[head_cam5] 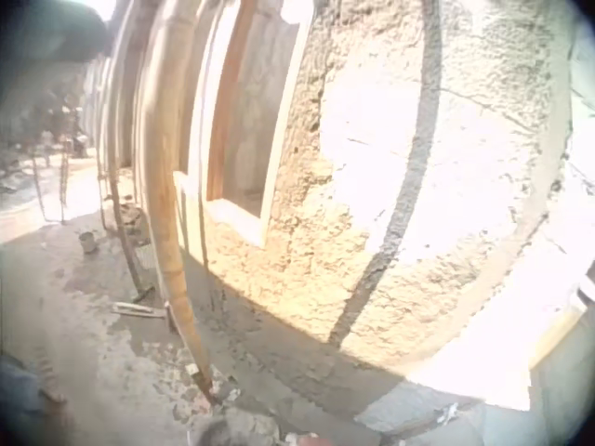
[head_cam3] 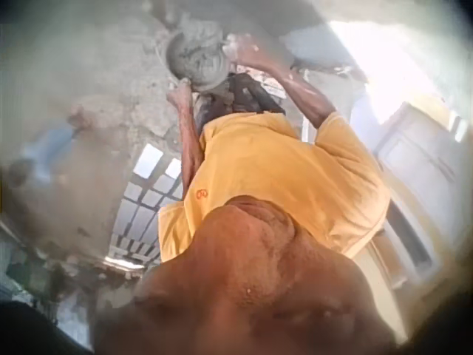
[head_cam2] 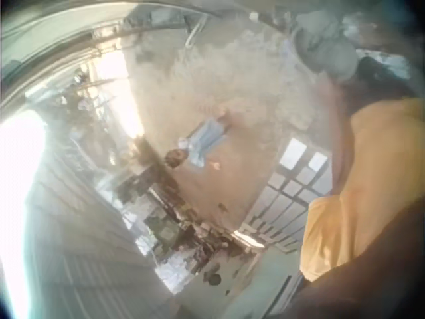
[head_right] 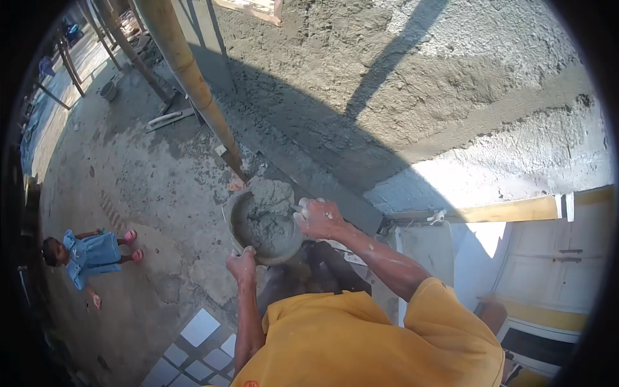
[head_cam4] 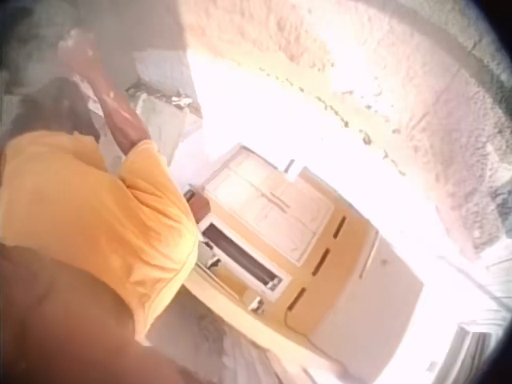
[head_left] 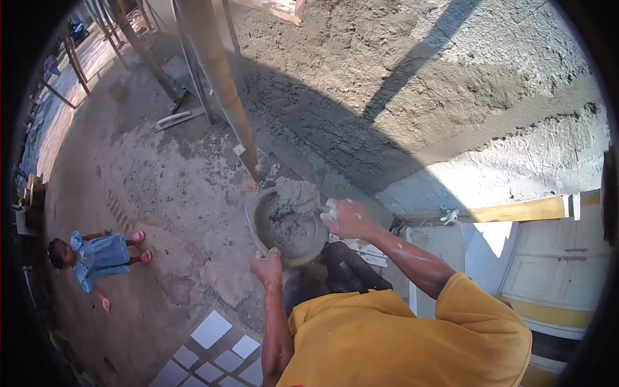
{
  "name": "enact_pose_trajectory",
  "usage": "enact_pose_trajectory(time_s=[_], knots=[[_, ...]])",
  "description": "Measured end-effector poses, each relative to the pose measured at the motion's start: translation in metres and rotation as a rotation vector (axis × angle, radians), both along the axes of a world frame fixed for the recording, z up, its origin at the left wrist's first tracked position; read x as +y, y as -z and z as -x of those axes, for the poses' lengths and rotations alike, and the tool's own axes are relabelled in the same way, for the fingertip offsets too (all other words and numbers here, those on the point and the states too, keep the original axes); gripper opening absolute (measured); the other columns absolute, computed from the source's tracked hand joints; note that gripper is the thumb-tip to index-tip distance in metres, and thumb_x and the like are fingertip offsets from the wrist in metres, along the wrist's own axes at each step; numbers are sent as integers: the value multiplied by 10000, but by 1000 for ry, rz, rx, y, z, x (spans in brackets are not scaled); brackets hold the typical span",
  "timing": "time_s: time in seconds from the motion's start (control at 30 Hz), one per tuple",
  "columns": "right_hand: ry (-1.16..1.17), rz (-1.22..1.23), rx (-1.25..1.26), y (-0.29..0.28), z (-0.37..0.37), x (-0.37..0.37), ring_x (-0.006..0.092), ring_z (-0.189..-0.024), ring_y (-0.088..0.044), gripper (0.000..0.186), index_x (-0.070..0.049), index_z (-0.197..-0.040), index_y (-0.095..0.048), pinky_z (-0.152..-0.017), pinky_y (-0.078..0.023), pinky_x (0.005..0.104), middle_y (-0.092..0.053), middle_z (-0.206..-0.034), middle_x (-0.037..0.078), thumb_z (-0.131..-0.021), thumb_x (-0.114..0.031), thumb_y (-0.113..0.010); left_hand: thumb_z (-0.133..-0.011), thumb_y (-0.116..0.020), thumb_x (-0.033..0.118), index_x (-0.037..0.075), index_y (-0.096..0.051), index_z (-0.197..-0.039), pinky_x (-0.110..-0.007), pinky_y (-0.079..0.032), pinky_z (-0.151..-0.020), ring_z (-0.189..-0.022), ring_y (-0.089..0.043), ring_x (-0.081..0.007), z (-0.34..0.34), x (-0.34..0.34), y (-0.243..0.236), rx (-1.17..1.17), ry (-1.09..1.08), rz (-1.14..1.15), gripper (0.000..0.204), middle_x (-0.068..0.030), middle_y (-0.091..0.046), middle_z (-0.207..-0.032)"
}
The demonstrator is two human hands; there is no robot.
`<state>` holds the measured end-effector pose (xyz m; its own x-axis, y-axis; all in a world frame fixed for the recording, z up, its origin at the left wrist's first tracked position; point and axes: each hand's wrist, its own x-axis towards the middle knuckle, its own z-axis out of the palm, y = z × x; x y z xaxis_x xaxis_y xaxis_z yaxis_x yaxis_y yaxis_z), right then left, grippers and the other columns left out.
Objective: The person plasters a wall by scooping wet cement from a bucket with a trowel and applying it onto the wall surface.
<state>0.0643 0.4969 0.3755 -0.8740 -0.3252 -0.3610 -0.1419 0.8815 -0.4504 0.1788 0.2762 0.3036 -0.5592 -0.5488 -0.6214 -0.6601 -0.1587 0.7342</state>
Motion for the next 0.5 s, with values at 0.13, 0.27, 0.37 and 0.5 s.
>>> enact_pose_trajectory(time_s=[0.13,0.27,0.37,0.5], knots=[[-106,42,91,-84,32,-20,483,-871,-667,394,36,-1065,-648,-813,-535,525,-702,-880,254,-929,-334,-641,-754,-692,25,-94,-699,-912,-359,-517,-669,-719,-640,-182,-49,-51,47,23,-87,108,198,-101,-705,-839],[-323,256,14,-165,73,-28,396,-761,-692,407,38,-1021,-651,-707,-548,466,-693,-816,217,-939,-360,-674,-727,-699,26,-154,-687,-970,-408,-543,-761,-795,-697,-259,-113,-94,86,-142,-178,244,302,-174,-733,-909],[-398,436,-269,-182,112,-21,234,-621,-673,390,21,-965,-670,-570,-531,363,-674,-734,138,-960,-368,-686,-707,-686,27,-169,-682,-954,-436,-547,-766,-816,-712,-283,-152,-118,82,-266,-284,331,316,-208,-732,-919],[-22,826,-808,-139,216,45,120,-492,-589,319,10,-857,-674,-417,-480,287,-645,-668,52,-971,-287,-691,-693,-664,27,-163,-696,-1047,-423,-575,-778,-845,-724,-286,-187,-120,80,-223,-436,351,404,-212,-745,-977]])
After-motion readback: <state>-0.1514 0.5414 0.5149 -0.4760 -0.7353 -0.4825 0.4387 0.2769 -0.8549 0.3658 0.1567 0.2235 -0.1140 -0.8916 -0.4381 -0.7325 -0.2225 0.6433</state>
